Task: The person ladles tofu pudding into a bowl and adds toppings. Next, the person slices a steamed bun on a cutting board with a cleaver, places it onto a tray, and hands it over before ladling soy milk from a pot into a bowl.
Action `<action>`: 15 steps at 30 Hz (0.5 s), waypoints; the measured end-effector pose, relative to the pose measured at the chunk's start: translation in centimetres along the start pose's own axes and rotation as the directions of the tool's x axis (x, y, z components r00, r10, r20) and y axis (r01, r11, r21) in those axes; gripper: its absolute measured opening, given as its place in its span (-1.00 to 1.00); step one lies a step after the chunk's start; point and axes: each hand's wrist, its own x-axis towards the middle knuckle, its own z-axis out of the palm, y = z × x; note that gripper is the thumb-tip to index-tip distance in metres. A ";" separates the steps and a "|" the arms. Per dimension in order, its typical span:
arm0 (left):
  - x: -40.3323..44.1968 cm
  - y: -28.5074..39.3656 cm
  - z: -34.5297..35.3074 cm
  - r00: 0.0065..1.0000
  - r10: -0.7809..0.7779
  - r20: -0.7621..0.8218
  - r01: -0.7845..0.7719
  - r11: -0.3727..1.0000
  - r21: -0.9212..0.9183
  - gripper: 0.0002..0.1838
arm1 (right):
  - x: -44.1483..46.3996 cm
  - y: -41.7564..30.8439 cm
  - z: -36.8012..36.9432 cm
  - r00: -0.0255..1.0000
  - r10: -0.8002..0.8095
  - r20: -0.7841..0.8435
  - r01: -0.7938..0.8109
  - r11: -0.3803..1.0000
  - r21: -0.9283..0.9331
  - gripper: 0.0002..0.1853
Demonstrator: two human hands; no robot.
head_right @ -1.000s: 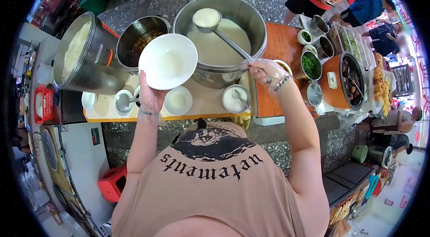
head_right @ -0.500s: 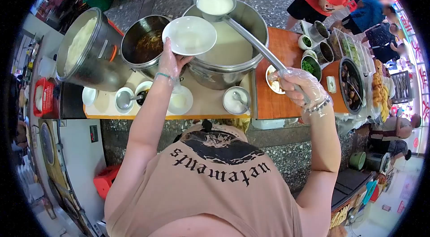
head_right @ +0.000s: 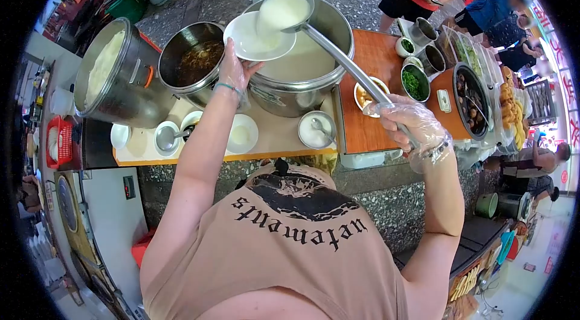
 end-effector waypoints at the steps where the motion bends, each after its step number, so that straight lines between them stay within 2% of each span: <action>1: -0.1 0.0 0.1 1.000 -0.006 0.010 0.006 1.000 0.004 -0.31 | -0.2 0.0 0.1 0.999 -0.014 -0.031 0.014 1.000 -0.008 -0.72; 11: -0.8 -0.6 0.2 0.999 -0.028 0.035 0.027 0.999 0.023 -0.27 | -1.0 -0.1 -0.4 0.992 -0.085 -0.088 0.081 0.996 -0.047 -0.72; 15: -0.4 -1.0 -0.1 0.998 -0.039 0.047 0.039 0.999 0.012 -0.27 | -1.2 -0.3 -0.5 0.995 -0.079 -0.060 0.076 0.996 -0.054 -0.71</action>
